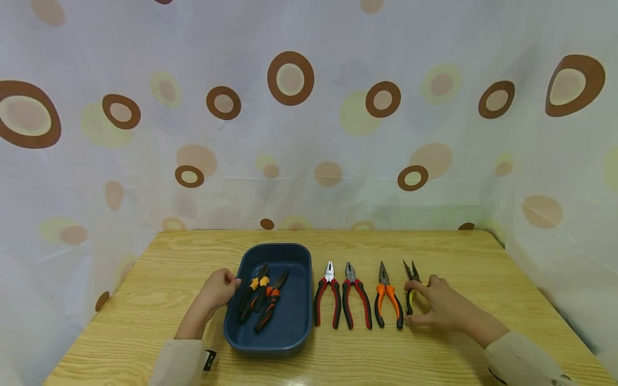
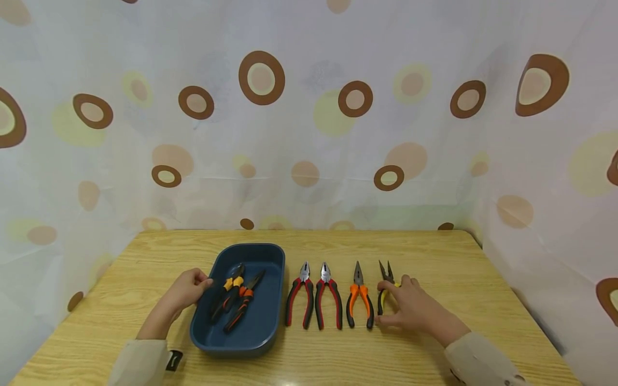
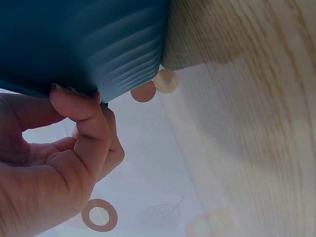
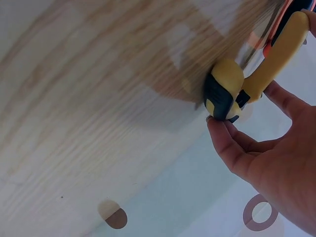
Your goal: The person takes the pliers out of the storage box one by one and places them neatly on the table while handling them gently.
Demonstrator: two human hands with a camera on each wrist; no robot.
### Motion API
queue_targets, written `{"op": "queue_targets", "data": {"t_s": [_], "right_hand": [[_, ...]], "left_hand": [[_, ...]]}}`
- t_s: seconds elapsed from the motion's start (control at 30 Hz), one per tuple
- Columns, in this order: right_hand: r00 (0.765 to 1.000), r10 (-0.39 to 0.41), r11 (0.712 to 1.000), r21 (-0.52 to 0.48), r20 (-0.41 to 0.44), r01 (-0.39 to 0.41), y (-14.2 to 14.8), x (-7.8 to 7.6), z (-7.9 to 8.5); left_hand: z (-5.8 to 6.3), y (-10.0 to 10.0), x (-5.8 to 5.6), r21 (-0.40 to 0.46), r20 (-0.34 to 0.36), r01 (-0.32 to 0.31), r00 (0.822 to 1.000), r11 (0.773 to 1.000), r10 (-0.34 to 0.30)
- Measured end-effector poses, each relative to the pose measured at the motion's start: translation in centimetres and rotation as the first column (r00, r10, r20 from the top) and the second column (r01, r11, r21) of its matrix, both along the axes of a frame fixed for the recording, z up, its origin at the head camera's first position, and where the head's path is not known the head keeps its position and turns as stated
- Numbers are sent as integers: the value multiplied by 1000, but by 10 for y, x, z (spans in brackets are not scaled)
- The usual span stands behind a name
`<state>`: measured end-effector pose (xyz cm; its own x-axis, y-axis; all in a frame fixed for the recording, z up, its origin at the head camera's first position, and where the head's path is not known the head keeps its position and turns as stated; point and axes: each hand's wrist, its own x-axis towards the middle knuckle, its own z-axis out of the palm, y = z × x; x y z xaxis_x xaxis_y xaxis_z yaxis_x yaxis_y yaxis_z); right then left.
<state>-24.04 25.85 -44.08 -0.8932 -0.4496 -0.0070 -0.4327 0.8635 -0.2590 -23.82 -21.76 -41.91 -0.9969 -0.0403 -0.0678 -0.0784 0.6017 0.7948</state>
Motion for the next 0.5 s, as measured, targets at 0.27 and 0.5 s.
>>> {"op": "queue_targets", "data": {"t_s": [0.27, 0.5], "right_hand": [[1000, 4, 1000, 0, 10, -4, -1, 1, -1], [999, 19, 1000, 4, 28, -19, -2, 2, 2]], "left_hand": [[0, 0, 1, -3, 7, -5, 1000, 1000, 5], [0, 0, 1, 3, 12, -4, 1000, 1000, 4]]}}
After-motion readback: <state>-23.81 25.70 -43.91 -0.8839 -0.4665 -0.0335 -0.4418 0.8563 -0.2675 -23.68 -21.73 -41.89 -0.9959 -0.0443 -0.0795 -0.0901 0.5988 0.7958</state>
